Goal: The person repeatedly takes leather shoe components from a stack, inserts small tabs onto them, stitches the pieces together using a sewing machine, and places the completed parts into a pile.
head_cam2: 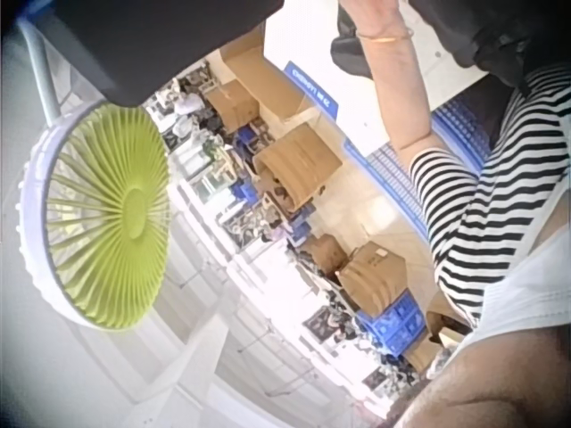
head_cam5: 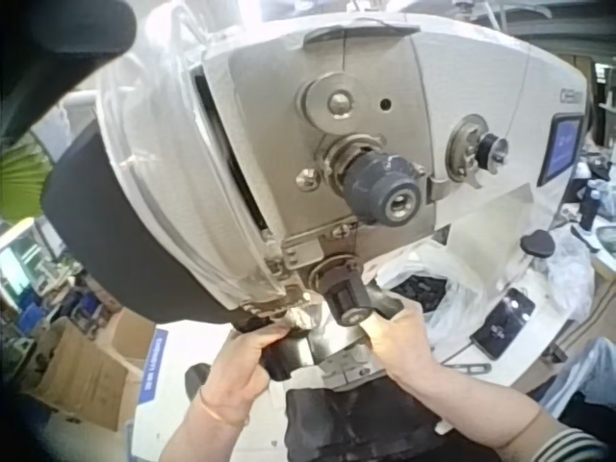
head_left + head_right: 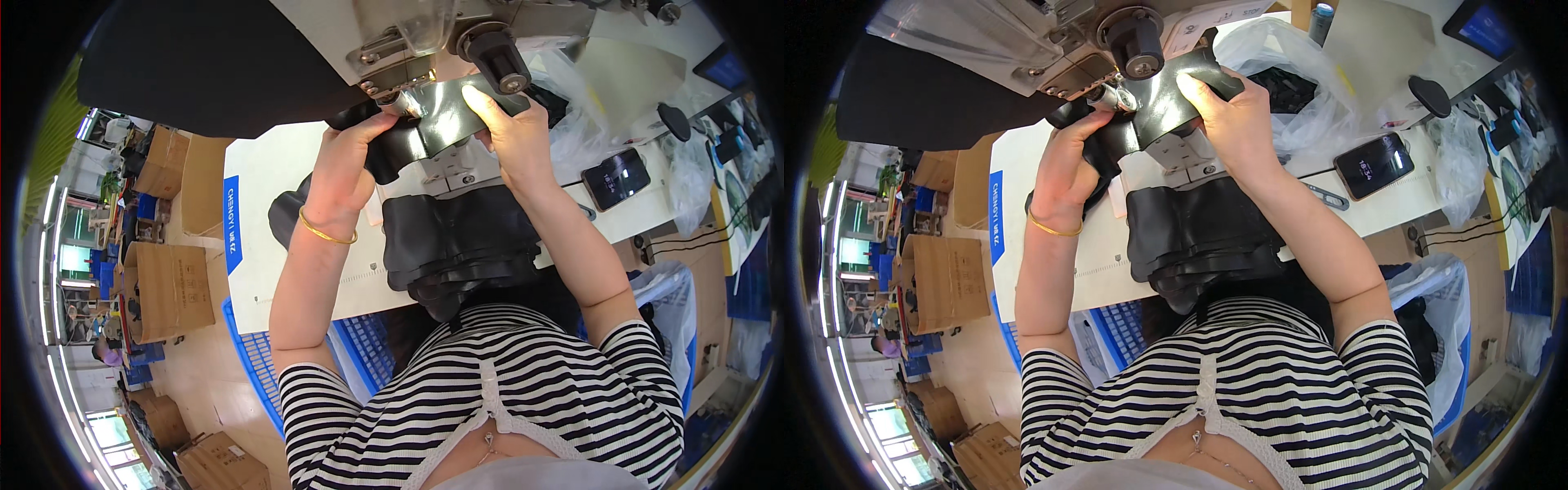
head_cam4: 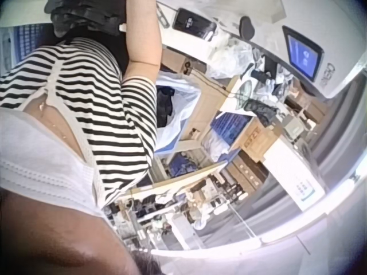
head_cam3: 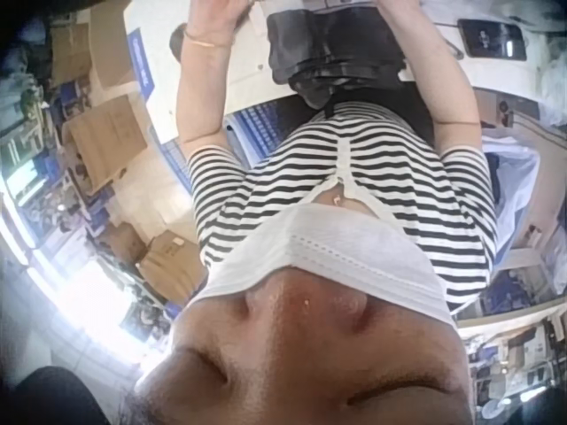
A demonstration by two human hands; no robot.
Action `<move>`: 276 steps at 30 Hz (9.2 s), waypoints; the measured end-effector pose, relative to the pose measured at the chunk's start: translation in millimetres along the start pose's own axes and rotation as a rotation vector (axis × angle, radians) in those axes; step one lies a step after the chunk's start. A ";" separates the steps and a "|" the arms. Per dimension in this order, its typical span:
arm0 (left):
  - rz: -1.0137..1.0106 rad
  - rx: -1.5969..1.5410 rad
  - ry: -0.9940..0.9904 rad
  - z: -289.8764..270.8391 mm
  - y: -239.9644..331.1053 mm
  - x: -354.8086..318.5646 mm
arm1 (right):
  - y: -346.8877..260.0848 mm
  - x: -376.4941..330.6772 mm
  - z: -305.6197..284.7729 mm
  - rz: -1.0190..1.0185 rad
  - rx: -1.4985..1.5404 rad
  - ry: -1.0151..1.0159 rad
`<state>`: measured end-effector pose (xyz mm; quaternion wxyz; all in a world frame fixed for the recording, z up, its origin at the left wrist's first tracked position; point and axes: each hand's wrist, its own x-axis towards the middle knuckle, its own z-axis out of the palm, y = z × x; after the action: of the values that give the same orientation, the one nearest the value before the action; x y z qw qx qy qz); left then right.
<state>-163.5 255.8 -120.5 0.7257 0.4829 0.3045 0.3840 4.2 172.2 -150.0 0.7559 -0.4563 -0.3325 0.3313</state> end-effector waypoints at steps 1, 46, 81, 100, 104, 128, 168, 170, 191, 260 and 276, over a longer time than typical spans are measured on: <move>0.038 -0.002 0.033 0.7 -2.4 -0.3 | -3.8 -4.3 -0.7 0.007 -0.009 0.001; 0.080 0.395 0.760 -198.5 -33.9 -68.5 | 46.1 72.1 -100.4 -0.268 -1.487 -0.189; 0.655 0.984 0.343 -59.7 -114.6 -63.7 | 3.2 -52.0 -50.2 0.220 -0.341 -0.430; -0.168 0.439 -0.009 -27.4 -91.8 -80.2 | 50.3 -75.5 -28.3 0.369 -0.445 -0.607; -0.117 0.290 0.105 -16.1 -92.1 -86.3 | 45.1 -83.2 -29.4 0.169 -0.449 -0.395; -0.007 0.083 0.136 31.2 -68.4 -110.7 | 17.6 -131.3 -33.6 0.148 0.016 -0.147; -0.108 0.064 0.117 30.3 -72.6 -105.4 | 18.2 -127.7 -38.3 0.180 -0.094 -0.114; -0.113 0.063 0.099 28.4 -71.0 -103.7 | 18.4 -126.6 -39.1 0.154 -0.092 -0.149; -0.050 0.059 -0.033 7.4 -5.0 -31.8 | -0.5 -38.2 -8.4 -0.088 0.001 0.058; -0.140 0.101 -0.001 -1.4 -11.4 -20.6 | 4.5 -31.3 -9.8 -0.015 0.196 0.070; -0.133 -0.308 -0.033 20.5 -61.0 -82.6 | 18.2 -94.8 -23.6 0.113 0.030 -0.210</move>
<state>-173.7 161.3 -164.5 0.8197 0.3510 0.2614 0.3695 -33.4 91.5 -194.2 0.7038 -0.4256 -0.3786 0.4244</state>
